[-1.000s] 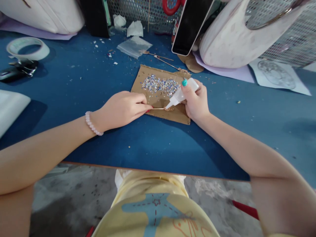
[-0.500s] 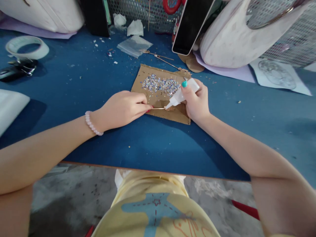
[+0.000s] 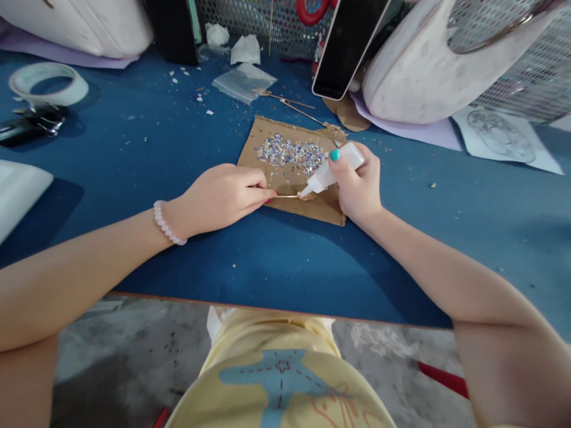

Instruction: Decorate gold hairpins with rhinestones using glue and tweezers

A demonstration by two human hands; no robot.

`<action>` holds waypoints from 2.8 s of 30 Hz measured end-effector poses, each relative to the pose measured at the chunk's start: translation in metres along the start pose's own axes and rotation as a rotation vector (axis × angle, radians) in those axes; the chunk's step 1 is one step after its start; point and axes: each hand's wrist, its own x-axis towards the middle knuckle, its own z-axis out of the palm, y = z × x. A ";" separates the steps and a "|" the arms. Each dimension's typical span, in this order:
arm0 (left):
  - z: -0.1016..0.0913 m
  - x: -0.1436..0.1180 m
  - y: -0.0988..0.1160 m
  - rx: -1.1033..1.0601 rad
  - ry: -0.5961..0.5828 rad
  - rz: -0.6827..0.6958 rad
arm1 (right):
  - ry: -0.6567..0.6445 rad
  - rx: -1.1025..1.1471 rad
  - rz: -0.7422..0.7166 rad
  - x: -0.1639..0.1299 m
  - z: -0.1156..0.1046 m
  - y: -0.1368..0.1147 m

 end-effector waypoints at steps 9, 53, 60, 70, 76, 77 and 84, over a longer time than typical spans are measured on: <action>0.000 -0.001 -0.001 0.010 -0.007 -0.006 | 0.004 -0.051 -0.004 -0.002 0.000 -0.004; -0.003 0.001 0.002 -0.023 0.037 -0.023 | 0.024 -0.058 -0.183 -0.003 -0.011 -0.003; -0.002 -0.003 0.003 -0.096 0.088 -0.076 | -0.073 -0.005 -0.118 -0.014 -0.017 0.002; -0.002 -0.004 0.003 -0.093 0.074 -0.110 | -0.155 -0.152 -0.191 -0.028 -0.037 -0.002; -0.003 -0.003 0.004 -0.095 0.107 -0.094 | -0.183 -0.210 -0.237 -0.027 -0.036 -0.006; -0.003 -0.003 0.004 -0.096 0.117 -0.090 | -0.173 -0.211 -0.246 -0.027 -0.036 -0.006; -0.004 -0.001 0.004 -0.069 0.153 -0.099 | -0.097 -0.249 -0.311 -0.029 -0.031 -0.008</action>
